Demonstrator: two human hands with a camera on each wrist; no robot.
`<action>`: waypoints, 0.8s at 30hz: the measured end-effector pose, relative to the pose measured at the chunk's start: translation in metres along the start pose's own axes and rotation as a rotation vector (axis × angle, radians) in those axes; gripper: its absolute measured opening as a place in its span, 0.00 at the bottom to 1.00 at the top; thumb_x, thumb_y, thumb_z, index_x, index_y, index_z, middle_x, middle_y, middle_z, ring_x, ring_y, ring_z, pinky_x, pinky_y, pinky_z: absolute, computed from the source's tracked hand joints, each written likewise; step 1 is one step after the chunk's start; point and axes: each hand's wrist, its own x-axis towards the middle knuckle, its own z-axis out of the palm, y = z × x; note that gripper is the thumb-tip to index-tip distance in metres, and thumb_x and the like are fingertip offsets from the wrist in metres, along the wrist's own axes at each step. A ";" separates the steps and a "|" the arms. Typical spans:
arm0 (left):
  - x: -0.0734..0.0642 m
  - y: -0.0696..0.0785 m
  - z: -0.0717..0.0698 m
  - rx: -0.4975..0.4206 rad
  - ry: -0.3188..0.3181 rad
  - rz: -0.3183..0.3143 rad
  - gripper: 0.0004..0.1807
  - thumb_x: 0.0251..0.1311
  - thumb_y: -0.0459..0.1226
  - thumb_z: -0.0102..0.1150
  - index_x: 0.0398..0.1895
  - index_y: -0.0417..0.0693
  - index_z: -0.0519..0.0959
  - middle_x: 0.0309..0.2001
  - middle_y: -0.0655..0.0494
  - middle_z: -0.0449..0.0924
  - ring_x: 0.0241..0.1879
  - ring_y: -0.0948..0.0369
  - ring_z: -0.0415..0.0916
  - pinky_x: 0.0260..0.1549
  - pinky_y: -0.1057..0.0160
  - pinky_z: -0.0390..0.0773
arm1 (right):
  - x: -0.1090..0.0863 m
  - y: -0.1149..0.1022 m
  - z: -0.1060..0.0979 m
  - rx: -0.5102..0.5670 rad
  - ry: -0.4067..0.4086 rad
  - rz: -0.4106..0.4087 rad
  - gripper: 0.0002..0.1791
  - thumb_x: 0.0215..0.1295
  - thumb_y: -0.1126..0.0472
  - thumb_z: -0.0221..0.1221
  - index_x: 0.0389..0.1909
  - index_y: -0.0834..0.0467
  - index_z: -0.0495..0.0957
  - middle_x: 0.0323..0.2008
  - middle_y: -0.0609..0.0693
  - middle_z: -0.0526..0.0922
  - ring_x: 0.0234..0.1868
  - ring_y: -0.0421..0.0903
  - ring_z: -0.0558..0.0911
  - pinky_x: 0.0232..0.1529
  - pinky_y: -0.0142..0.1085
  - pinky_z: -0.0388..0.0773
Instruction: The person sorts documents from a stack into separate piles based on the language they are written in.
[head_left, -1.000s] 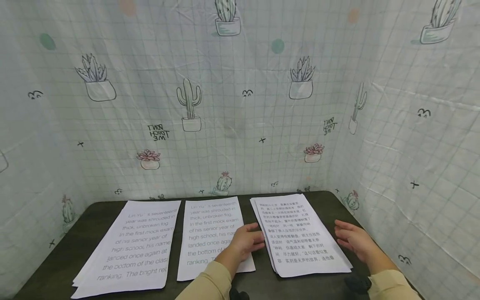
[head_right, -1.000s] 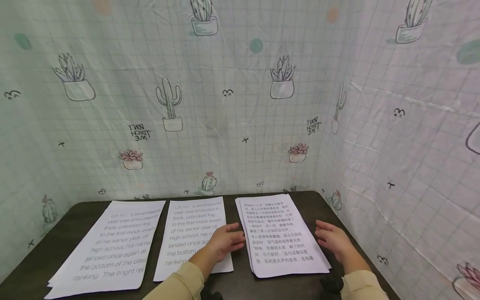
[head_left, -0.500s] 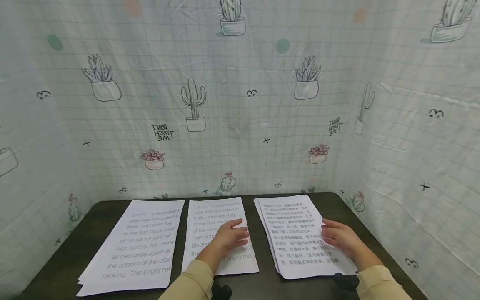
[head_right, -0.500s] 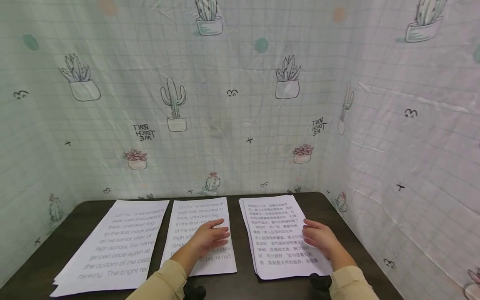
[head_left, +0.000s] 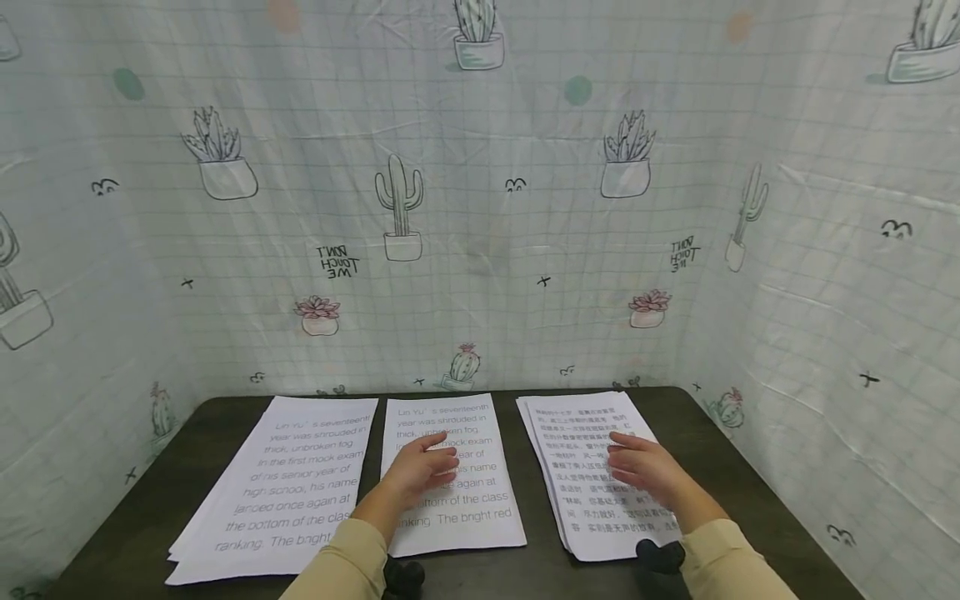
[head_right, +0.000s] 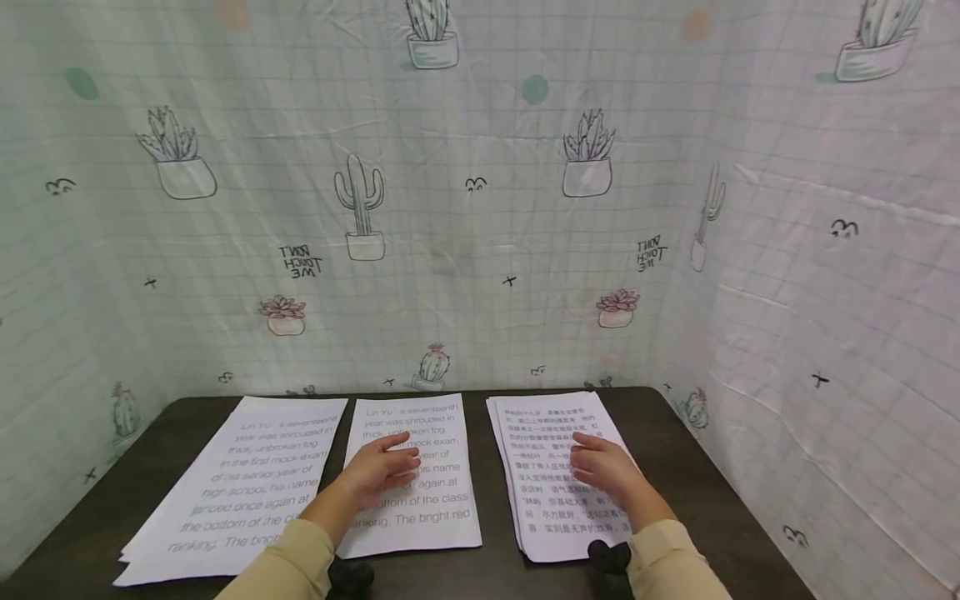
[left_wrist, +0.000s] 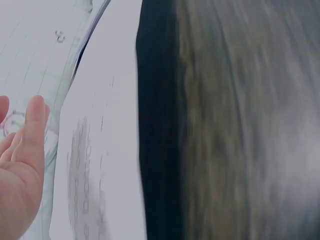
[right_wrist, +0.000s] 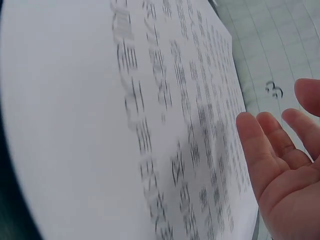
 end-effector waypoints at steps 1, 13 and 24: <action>-0.001 0.000 -0.004 0.002 0.001 0.001 0.36 0.61 0.27 0.58 0.72 0.32 0.57 0.66 0.28 0.66 0.57 0.47 0.78 0.49 0.59 0.83 | 0.001 -0.001 0.003 0.004 0.000 0.000 0.34 0.70 0.66 0.52 0.72 0.73 0.53 0.70 0.75 0.57 0.60 0.54 0.77 0.57 0.42 0.80; -0.012 0.006 -0.046 0.016 0.086 -0.017 0.34 0.62 0.27 0.58 0.71 0.34 0.60 0.66 0.30 0.67 0.55 0.49 0.80 0.48 0.60 0.84 | 0.015 -0.013 0.038 0.041 -0.056 -0.011 0.32 0.70 0.65 0.52 0.71 0.73 0.55 0.69 0.75 0.59 0.61 0.56 0.77 0.59 0.44 0.79; -0.024 0.007 -0.085 0.029 0.176 -0.010 0.34 0.62 0.27 0.57 0.71 0.31 0.59 0.65 0.28 0.67 0.52 0.51 0.81 0.49 0.59 0.83 | 0.023 -0.023 0.068 0.108 -0.142 -0.038 0.32 0.69 0.67 0.52 0.70 0.74 0.56 0.67 0.75 0.63 0.56 0.48 0.80 0.58 0.42 0.79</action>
